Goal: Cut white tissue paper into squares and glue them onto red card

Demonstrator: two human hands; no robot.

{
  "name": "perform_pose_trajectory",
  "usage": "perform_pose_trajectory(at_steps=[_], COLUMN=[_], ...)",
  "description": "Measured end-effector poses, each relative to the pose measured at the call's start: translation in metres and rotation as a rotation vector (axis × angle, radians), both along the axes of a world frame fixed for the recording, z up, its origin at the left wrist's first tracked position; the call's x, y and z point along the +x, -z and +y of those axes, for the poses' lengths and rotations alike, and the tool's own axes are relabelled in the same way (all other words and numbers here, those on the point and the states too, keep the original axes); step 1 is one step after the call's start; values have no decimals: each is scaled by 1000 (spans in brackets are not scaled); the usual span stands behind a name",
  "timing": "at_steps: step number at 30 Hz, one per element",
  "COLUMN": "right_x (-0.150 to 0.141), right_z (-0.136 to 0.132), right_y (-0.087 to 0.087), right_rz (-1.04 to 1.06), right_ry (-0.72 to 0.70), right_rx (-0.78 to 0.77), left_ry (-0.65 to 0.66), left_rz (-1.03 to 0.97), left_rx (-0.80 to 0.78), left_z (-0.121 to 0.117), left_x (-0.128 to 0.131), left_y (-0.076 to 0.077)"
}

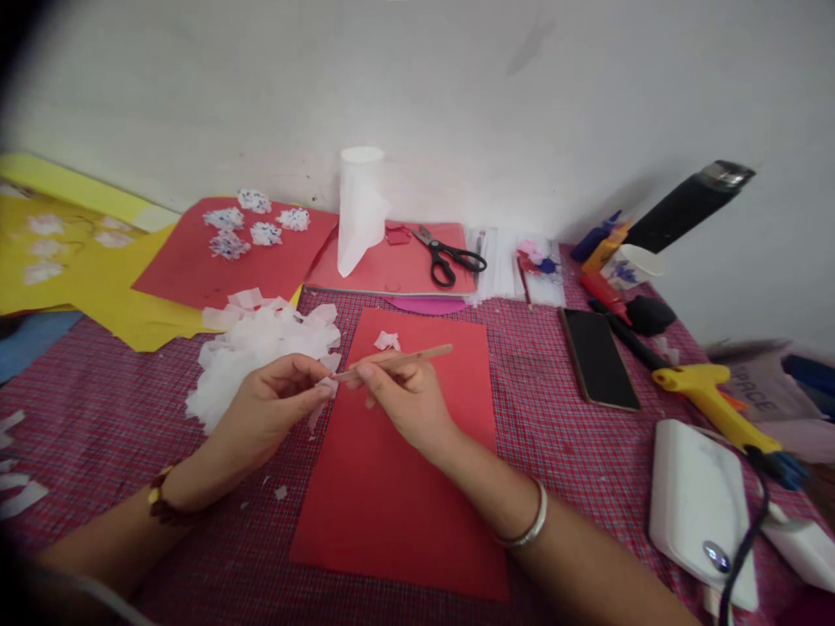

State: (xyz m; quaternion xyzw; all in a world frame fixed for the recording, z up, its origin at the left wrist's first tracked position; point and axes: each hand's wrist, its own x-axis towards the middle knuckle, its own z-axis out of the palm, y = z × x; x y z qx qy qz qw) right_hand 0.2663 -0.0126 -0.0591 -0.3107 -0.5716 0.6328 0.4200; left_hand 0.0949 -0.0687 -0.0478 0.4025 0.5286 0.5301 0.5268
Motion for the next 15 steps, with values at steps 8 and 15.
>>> perform_pose_trajectory(at_steps=[8, 15], right_x=[-4, -2], right_z=[-5, -5], right_y=[-2, 3], right_rz=[229, 256], right_ry=[-132, -61], right_rx=[-324, -478], left_ry=[-52, 52], left_rz=[390, 563], left_rx=[200, 368], left_z=[1, -5], left_x=[-10, -17], left_y=[-5, 0])
